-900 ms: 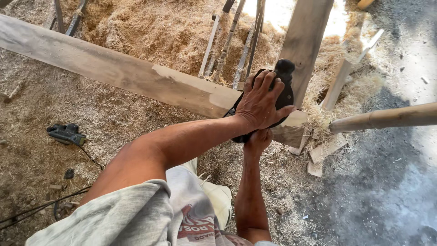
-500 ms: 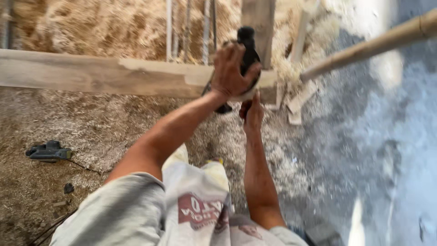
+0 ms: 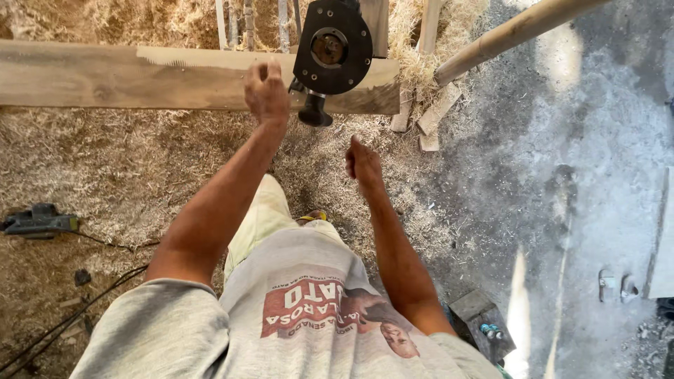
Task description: The person uses an electric router to smooth and shape the surface of a wooden plank frame, moving the tool along the wood. They then set the router down, use a wrench to loosen and adjust the router's base plate, and handle small hardware parts by hand.
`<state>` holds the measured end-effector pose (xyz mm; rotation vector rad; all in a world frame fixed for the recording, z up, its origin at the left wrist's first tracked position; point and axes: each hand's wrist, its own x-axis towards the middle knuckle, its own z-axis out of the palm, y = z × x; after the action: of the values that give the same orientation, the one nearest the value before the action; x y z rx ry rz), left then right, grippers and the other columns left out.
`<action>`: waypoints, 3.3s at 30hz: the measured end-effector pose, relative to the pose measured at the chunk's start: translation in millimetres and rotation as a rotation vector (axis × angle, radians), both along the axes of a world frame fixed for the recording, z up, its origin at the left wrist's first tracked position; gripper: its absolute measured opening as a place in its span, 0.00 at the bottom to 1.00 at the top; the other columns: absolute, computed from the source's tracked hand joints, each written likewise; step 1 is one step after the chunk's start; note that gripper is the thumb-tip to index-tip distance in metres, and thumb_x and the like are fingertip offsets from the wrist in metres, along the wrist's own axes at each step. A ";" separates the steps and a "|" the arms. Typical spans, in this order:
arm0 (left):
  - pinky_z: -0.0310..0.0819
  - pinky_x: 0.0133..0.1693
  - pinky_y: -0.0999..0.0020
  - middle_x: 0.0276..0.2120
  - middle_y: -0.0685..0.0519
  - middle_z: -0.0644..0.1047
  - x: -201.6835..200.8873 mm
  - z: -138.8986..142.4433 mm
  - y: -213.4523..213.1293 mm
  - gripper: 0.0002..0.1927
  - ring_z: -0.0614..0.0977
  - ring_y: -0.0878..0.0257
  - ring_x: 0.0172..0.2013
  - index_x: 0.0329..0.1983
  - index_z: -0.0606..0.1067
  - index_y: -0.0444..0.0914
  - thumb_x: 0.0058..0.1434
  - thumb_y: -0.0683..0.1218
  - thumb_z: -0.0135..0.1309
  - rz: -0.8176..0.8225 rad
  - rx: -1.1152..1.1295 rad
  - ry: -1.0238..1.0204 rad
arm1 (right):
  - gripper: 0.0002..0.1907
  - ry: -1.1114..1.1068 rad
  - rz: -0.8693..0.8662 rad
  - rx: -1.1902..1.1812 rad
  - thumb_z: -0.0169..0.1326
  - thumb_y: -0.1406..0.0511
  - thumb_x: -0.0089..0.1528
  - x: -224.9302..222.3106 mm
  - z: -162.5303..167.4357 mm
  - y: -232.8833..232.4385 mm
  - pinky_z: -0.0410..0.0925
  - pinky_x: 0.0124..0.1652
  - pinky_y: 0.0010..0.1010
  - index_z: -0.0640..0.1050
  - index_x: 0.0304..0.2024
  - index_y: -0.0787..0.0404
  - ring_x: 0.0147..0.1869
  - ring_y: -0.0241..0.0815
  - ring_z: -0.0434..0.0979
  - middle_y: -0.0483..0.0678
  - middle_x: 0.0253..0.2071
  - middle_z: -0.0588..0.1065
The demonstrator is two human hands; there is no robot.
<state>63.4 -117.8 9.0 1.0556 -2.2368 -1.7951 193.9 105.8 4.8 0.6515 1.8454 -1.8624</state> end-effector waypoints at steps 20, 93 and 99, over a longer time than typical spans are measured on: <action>0.83 0.25 0.64 0.32 0.47 0.79 -12.1 -32.6 23.0 0.30 0.85 0.51 0.34 0.44 0.73 0.38 0.69 0.68 0.37 -0.129 1.559 -0.613 | 0.46 -0.062 0.629 0.453 0.39 0.33 0.62 -401.9 92.8 -64.5 0.75 0.44 0.43 0.70 0.68 0.58 0.47 0.51 0.80 0.61 0.63 0.72; 0.83 0.42 0.54 0.43 0.38 0.77 -11.5 -114.0 56.4 0.28 0.82 0.47 0.42 0.51 0.72 0.32 0.68 0.62 0.42 0.175 1.925 -0.390 | 0.23 -0.244 1.150 0.676 0.61 0.54 0.62 -466.9 32.5 -123.9 0.68 0.28 0.38 0.78 0.41 0.71 0.32 0.47 0.75 0.54 0.34 0.74; 0.83 0.41 0.55 0.38 0.48 0.75 -52.7 -126.9 14.5 0.17 0.79 0.56 0.38 0.51 0.72 0.36 0.72 0.54 0.44 0.138 1.652 -0.230 | 0.16 0.110 1.042 0.463 0.51 0.60 0.66 -460.0 74.2 -122.8 0.74 0.41 0.34 0.83 0.54 0.51 0.42 0.45 0.78 0.49 0.41 0.79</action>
<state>10.7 -103.4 -117.9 1.3976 -0.1635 -3.3931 -266.1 -17.0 79.1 -0.2949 2.0840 -0.8092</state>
